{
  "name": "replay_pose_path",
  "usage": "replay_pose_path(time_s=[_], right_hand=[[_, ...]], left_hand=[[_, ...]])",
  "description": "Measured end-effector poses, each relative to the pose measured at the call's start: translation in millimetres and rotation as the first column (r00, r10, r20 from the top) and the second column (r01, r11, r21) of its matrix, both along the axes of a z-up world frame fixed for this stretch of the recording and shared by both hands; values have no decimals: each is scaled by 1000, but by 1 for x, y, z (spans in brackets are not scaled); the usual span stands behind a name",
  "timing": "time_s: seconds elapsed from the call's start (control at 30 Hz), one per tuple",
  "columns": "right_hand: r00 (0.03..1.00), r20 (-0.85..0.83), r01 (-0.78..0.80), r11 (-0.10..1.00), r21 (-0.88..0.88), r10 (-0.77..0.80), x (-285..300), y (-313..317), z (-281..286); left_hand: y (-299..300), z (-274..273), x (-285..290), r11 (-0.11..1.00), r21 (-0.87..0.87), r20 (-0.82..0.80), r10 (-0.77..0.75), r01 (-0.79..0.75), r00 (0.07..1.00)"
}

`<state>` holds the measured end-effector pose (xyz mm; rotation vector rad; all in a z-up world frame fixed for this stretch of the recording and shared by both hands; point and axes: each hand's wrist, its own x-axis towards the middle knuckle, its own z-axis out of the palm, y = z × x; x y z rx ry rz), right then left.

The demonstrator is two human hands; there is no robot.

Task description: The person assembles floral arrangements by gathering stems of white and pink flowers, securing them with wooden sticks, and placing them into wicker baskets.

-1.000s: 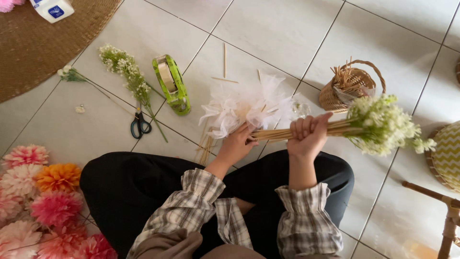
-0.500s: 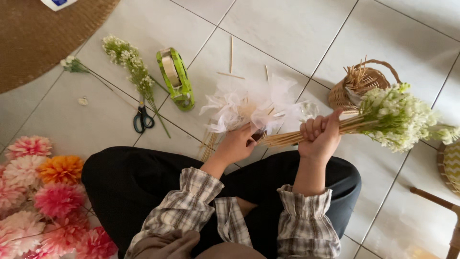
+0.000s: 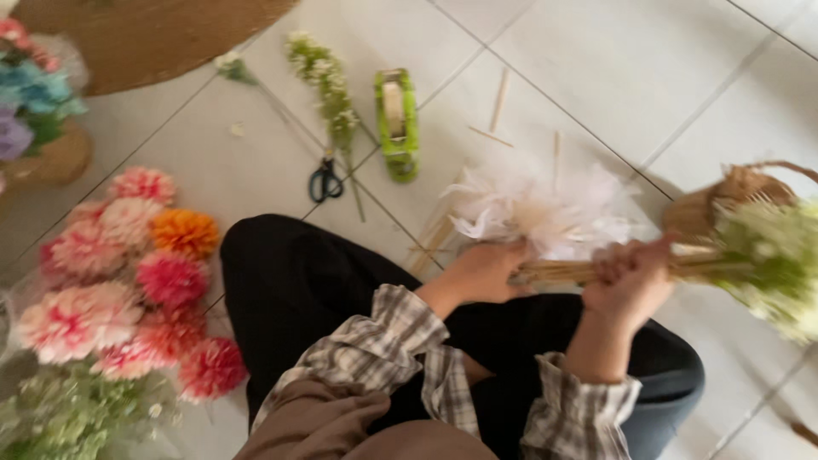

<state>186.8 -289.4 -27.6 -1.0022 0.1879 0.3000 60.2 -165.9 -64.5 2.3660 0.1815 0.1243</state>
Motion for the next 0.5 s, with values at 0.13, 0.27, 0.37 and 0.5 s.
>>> replay_pose_path(time_s=[0.13, 0.27, 0.37, 0.5], right_hand=[[998, 58, 18, 995, 93, -23, -16, -15, 34], [980, 172, -105, 994, 34, 98, -22, -30, 44], [967, 205, -155, 988, 4, 151, -38, -33, 65], [961, 205, -177, 983, -45, 183, -61, -34, 85]], left_hand=[[-2, -6, -7, 995, 28, -26, -94, 95, 995], [-4, -9, -17, 989, 53, 49, -143, 140, 989], [-9, -3, -33, 992, -105, 402, -16, 63, 915], [-32, 9, -53, 925, -370, 468, 104, 88, 878]])
